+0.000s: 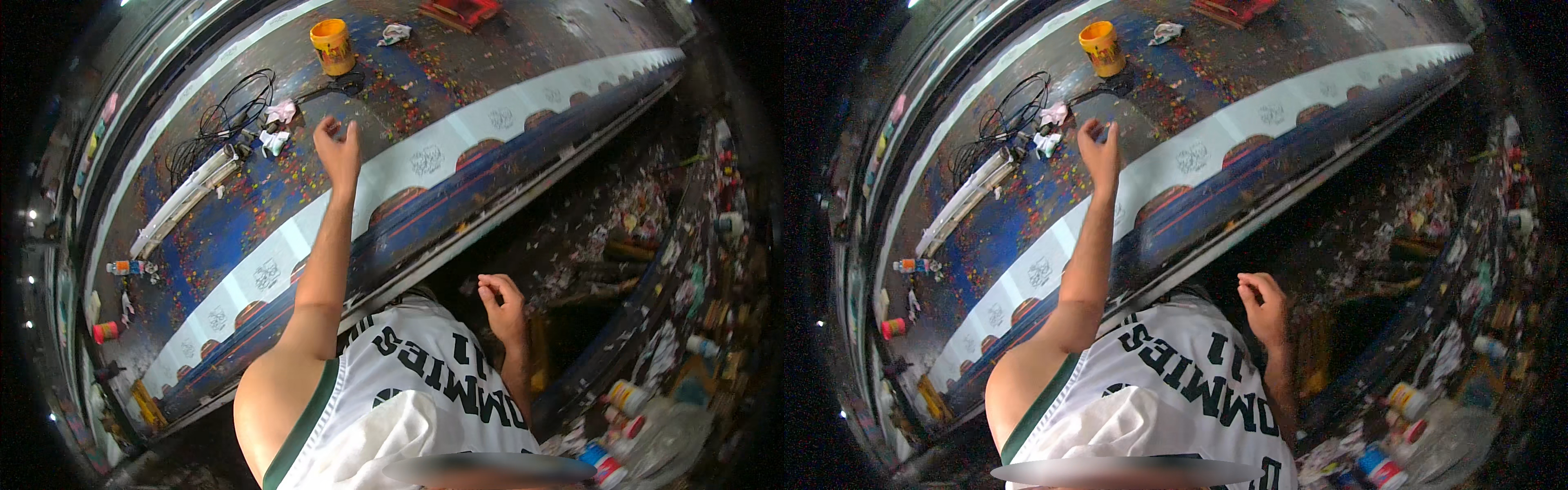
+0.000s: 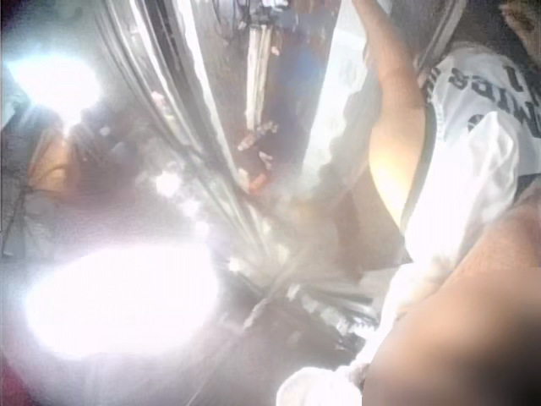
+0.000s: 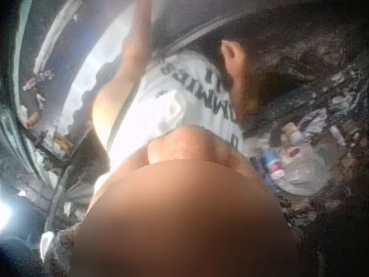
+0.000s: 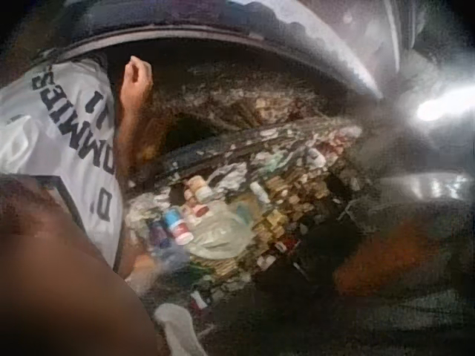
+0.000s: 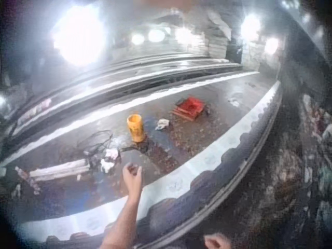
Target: The person pours yellow ink from a small container into a yellow mesh frame and then uses a squeegee to spread the ink evenly across the mesh surface. The person repeatedly moves the squeegee back and forth to coat the mesh uniformly.
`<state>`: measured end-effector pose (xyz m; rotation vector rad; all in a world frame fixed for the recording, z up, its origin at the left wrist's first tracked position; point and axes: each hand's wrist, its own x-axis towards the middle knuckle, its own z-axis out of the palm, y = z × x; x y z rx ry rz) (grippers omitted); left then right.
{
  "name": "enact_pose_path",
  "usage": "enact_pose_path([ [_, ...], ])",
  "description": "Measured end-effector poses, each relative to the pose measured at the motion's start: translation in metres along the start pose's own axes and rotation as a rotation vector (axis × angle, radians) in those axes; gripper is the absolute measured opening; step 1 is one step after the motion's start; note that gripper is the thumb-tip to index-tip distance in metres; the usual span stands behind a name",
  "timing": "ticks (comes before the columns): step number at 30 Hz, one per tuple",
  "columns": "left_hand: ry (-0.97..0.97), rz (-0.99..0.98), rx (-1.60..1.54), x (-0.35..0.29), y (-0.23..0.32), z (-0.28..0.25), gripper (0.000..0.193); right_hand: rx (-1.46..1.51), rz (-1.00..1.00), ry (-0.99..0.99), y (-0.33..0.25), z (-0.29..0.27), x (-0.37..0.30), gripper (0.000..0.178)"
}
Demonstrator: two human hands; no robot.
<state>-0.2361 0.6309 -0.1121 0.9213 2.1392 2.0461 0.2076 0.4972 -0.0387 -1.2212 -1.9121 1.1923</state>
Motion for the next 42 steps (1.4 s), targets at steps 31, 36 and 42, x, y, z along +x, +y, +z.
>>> enact_pose_path([
  [31,-0.008,-0.004,0.213,-0.125,0.091,-0.063,0.084,0.072,-0.133,-0.290,0.023,-0.048,0.098,0.020],
  [36,0.092,-0.147,0.345,-0.299,0.189,-0.182,0.078,0.344,0.008,-0.619,0.029,-0.026,0.049,0.019],
  [42,0.486,-0.234,0.368,-0.451,0.247,-0.274,0.090,0.331,-0.057,-0.978,0.006,0.020,0.009,0.020],
])
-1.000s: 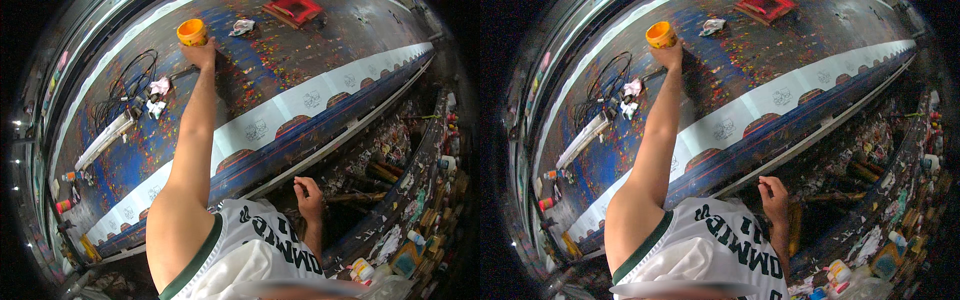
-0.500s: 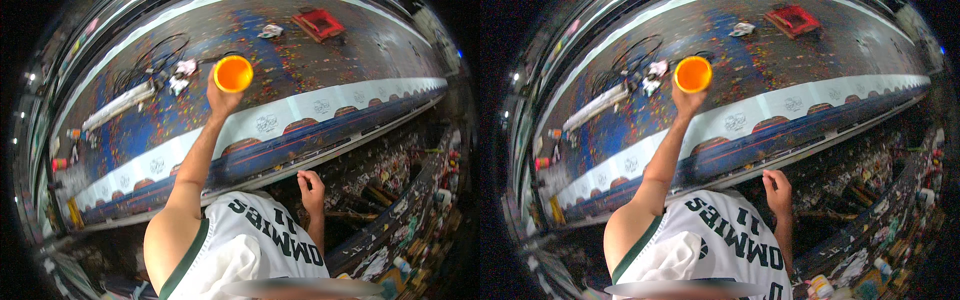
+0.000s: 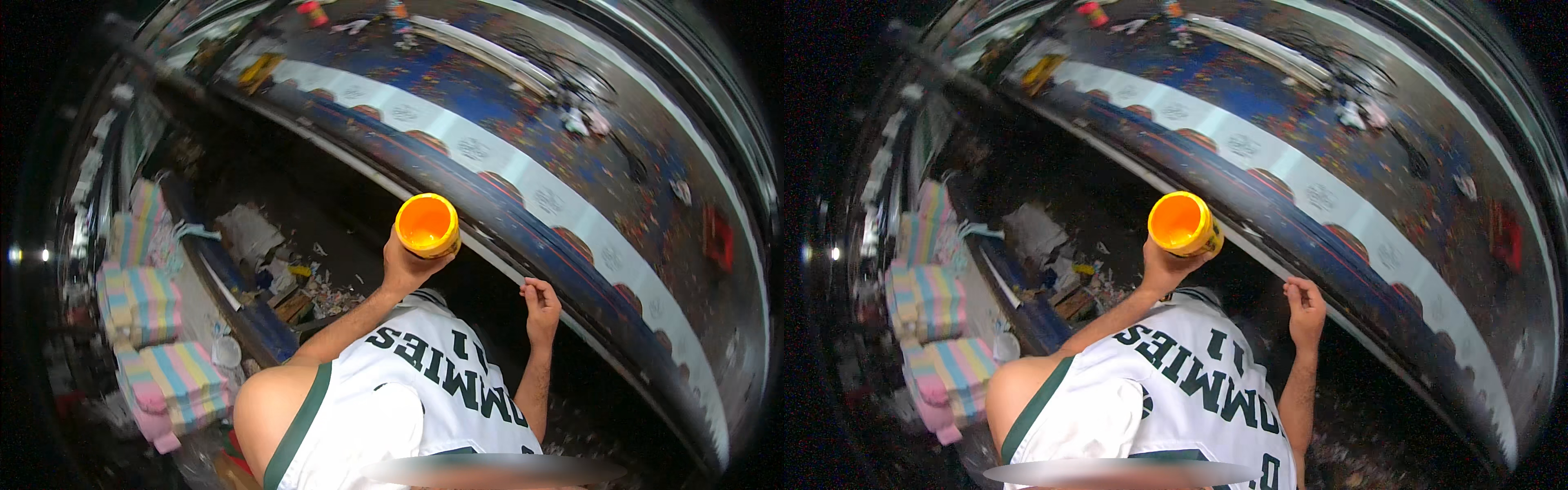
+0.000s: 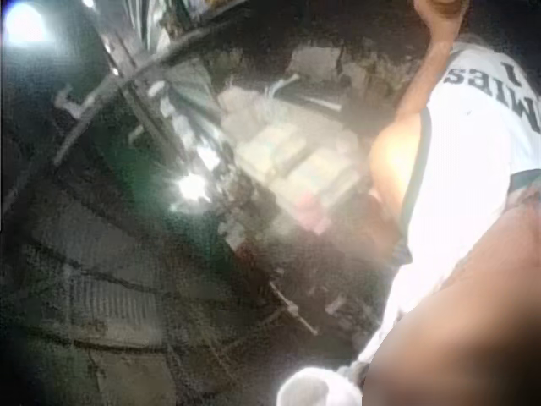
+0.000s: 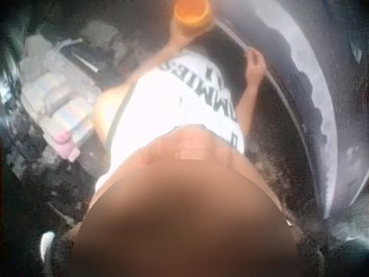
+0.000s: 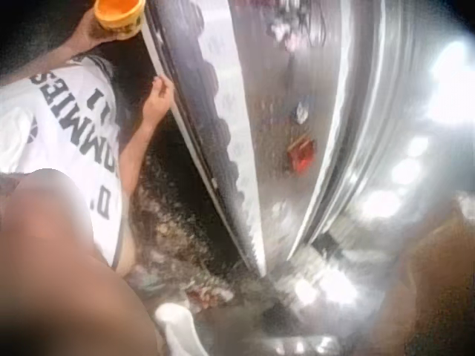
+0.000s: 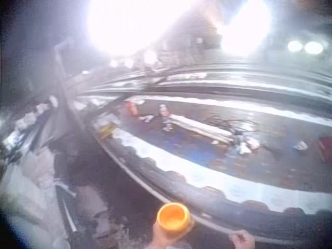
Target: The person pours yellow ink from a small container into a yellow mesh frame and then uses a squeegee to spread the ink evenly across the mesh surface. The person repeatedly moves the squeegee back and forth to coat the mesh uniformly.
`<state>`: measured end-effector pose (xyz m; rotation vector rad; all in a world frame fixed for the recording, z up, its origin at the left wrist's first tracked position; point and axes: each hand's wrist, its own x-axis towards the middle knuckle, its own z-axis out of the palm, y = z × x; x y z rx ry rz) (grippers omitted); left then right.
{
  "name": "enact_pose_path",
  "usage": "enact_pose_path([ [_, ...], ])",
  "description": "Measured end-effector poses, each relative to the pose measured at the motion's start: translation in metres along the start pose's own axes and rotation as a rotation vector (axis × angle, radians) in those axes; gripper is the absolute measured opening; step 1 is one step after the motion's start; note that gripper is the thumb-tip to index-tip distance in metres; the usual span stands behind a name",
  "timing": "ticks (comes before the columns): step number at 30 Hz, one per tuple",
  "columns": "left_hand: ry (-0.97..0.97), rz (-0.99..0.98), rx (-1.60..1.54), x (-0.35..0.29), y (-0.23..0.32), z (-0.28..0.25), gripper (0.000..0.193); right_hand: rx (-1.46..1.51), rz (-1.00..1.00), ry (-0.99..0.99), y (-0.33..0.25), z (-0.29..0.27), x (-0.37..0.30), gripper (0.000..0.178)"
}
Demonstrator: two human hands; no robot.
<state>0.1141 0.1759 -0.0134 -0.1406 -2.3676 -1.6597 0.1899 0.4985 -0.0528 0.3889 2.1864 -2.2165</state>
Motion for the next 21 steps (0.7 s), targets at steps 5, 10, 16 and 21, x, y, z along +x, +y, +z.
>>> enact_pose_path([
  [5,0.263,-0.111,0.216,-0.035,-0.035,-0.086,0.093,-0.020,-0.029,-0.157,-0.011,0.079,0.026,0.019],
  [10,0.392,-0.300,0.179,-0.041,-0.075,-0.171,0.095,0.013,-0.025,-0.426,-0.007,0.184,0.042,0.020],
  [16,0.419,-0.284,0.188,-0.024,-0.143,-0.306,0.093,0.097,0.032,-0.566,0.002,0.379,0.067,0.024],
  [21,0.487,-0.284,0.152,-0.035,-0.184,-0.408,0.092,-0.067,-0.145,-0.907,-0.014,0.530,0.070,0.025],
])
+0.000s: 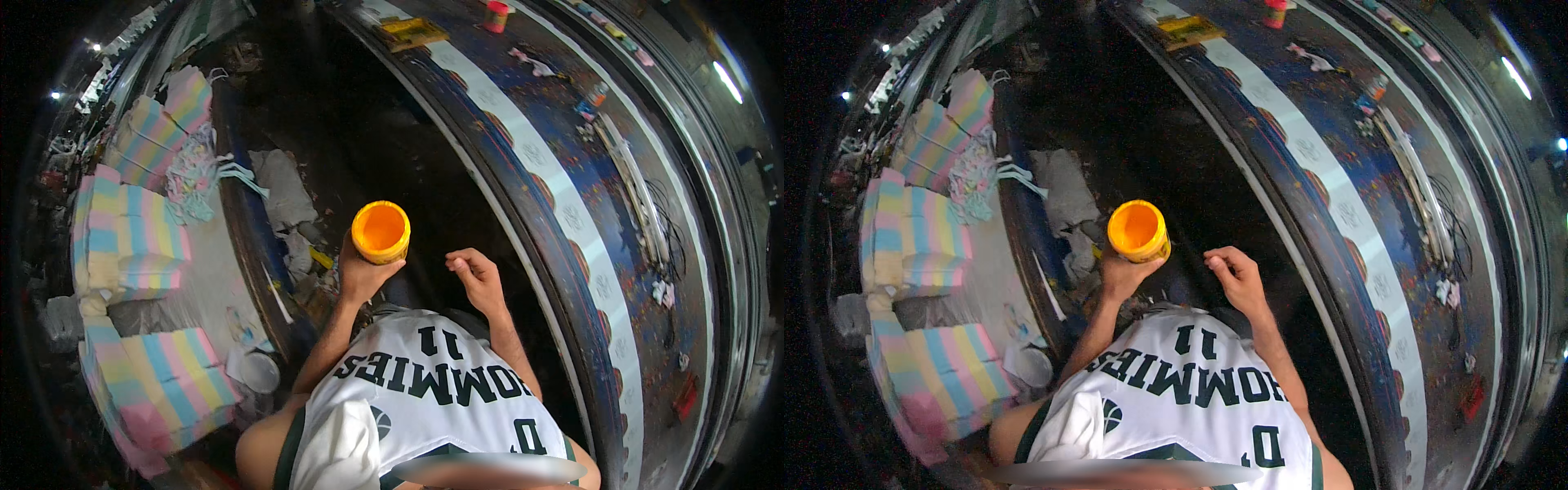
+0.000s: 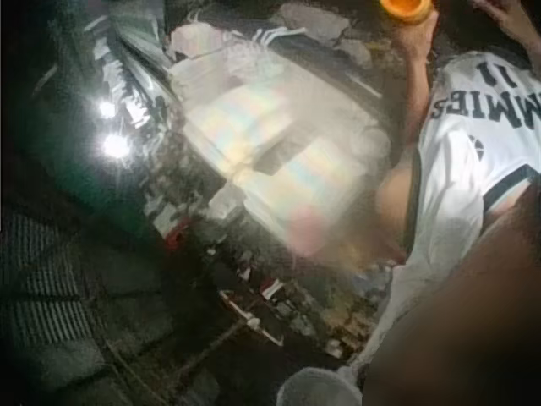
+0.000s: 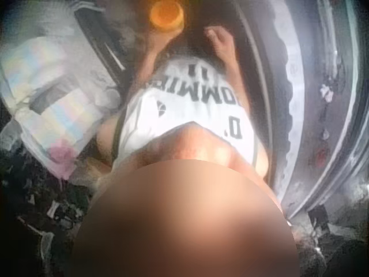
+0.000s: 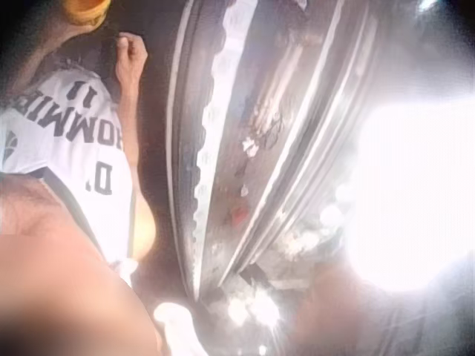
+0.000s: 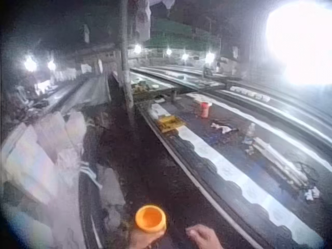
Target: The person pours yellow ink from a small container into a yellow mesh frame and then uses a squeegee to spread the ink evenly across the mesh surface. The person repeatedly moves the squeegee back and forth to coat the mesh uniformly.
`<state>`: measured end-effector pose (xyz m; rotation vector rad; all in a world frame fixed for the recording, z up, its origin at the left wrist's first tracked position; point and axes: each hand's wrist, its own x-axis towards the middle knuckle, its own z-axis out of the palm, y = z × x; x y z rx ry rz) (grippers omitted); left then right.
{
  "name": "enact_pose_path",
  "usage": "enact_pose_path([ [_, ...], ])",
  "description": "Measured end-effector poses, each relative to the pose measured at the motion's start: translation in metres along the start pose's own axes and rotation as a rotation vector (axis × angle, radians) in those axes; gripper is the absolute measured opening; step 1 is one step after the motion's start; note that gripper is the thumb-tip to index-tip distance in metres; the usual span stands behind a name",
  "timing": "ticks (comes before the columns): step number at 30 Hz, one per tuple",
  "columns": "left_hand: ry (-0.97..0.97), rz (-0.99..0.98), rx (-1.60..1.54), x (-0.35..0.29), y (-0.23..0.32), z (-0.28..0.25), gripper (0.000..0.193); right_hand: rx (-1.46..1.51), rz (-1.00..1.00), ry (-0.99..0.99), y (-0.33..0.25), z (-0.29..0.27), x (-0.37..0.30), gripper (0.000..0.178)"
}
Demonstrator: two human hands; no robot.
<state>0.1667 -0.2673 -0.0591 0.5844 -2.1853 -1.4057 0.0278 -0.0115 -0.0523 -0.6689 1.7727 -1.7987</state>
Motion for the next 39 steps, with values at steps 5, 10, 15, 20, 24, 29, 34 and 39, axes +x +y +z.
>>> enact_pose_path([
  [5,0.051,-0.109,-0.093,0.032,-0.032,-0.054,0.083,-0.266,-0.047,-0.193,-0.011,0.045,0.079,0.022],
  [10,0.125,-0.189,-0.156,0.067,-0.057,-0.078,0.079,-0.211,0.114,-0.192,0.015,0.059,0.147,0.021],
  [15,0.134,-0.239,-0.099,0.124,-0.075,-0.096,0.085,-0.070,0.198,-0.117,0.051,0.057,0.237,0.023],
  [20,0.142,-0.137,-0.175,0.233,-0.092,-0.097,0.071,-0.226,0.152,-0.125,0.066,0.052,0.368,0.027],
  [24,0.124,-0.103,-0.159,0.337,-0.094,-0.098,0.061,-0.196,-0.018,-0.043,0.055,0.053,0.477,0.024],
  [29,0.056,-0.084,-0.212,0.435,-0.107,-0.103,0.067,-0.289,-0.137,-0.016,0.037,0.049,0.558,0.022],
  [34,0.048,-0.004,-0.263,0.522,-0.125,-0.096,0.070,-0.304,-0.058,0.012,0.041,0.038,0.587,0.021],
  [39,-0.202,-0.023,-0.205,0.613,-0.161,-0.084,0.073,-0.270,0.094,0.241,0.058,0.026,0.607,0.019],
])
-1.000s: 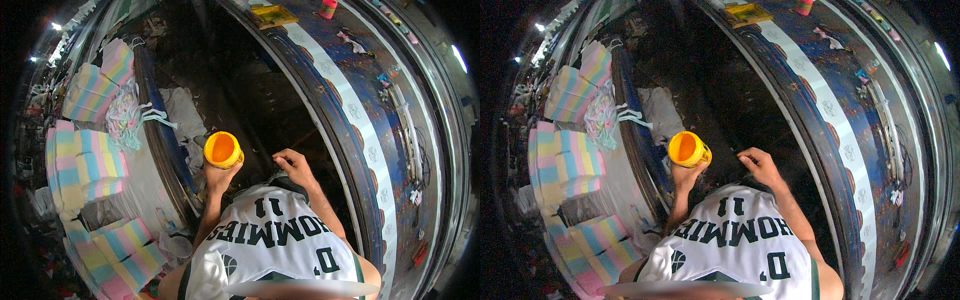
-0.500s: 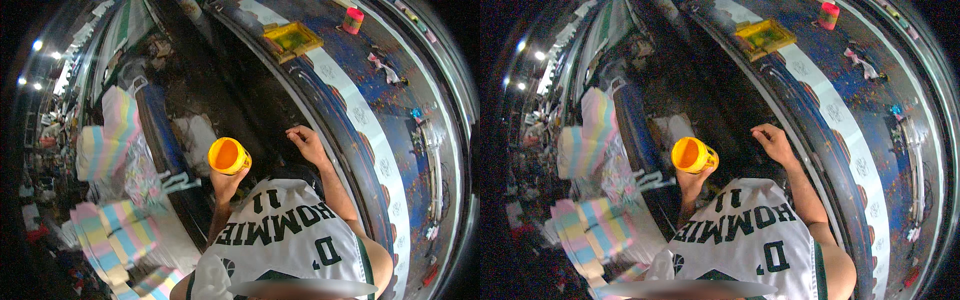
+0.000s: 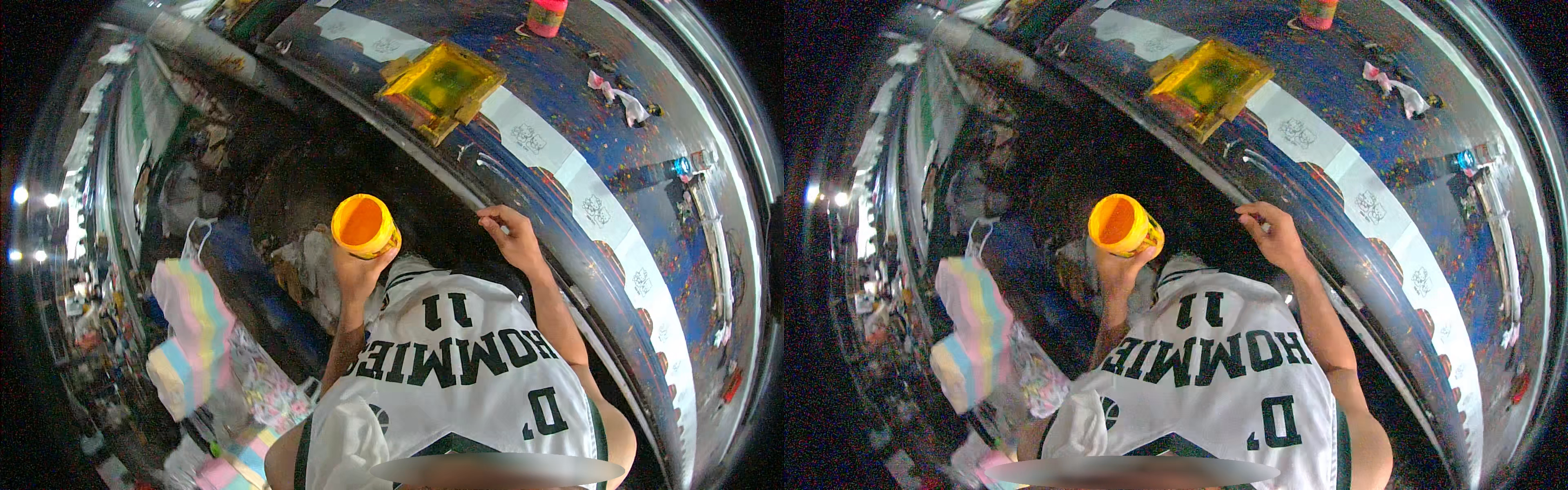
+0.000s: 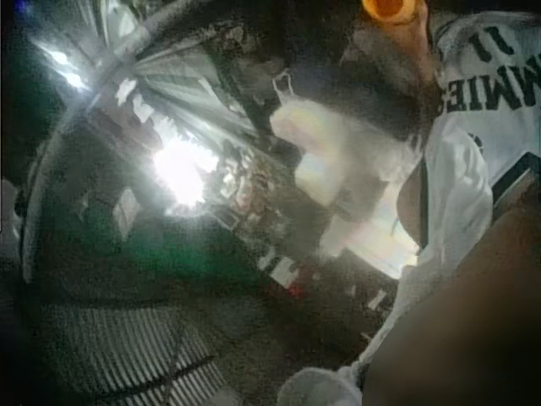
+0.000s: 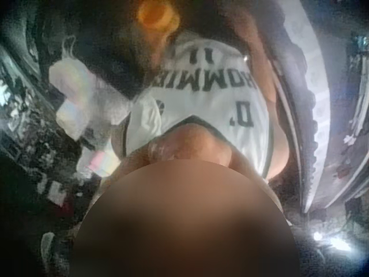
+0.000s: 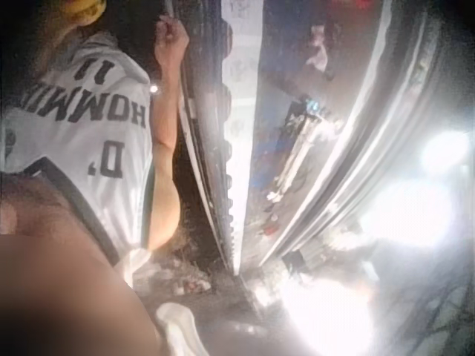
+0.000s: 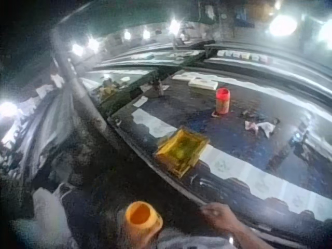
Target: The person pours yellow ink from a small container into a yellow mesh frame and then uses a squeegee to spread the ink evenly across the mesh surface. The person repeatedly moves the squeegee back and forth to coat the mesh uniformly.
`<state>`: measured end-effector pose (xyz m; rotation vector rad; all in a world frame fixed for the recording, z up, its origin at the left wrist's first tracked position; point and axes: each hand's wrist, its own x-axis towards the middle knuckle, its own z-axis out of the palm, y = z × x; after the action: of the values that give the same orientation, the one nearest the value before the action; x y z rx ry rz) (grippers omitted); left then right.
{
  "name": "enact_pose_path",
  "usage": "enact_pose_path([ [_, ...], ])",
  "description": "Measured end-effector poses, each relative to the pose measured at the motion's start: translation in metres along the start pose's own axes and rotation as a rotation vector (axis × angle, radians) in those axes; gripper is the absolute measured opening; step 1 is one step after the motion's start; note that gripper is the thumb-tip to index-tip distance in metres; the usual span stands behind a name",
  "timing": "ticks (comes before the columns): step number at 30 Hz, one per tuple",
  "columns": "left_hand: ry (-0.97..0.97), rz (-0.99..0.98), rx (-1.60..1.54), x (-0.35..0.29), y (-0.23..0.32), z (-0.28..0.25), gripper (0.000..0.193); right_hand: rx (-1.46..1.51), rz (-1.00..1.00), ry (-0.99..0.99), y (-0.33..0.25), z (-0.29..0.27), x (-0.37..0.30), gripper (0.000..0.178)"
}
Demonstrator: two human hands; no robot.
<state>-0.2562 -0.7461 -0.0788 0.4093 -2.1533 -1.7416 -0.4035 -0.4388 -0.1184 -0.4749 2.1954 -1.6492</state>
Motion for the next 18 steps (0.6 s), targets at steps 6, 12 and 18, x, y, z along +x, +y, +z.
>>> enact_pose_path([
  [6,-0.181,-0.001,-0.035,0.141,-0.055,-0.006,0.093,-0.089,0.004,0.220,-0.016,0.024,0.066,0.019],
  [12,-0.371,0.291,0.396,0.290,-0.074,-0.049,0.101,-0.447,-0.202,0.378,-0.040,0.099,0.201,0.024],
  [18,-0.524,0.293,0.193,0.388,-0.088,-0.085,0.103,-0.864,-0.023,0.297,-0.046,0.141,0.268,0.060],
])
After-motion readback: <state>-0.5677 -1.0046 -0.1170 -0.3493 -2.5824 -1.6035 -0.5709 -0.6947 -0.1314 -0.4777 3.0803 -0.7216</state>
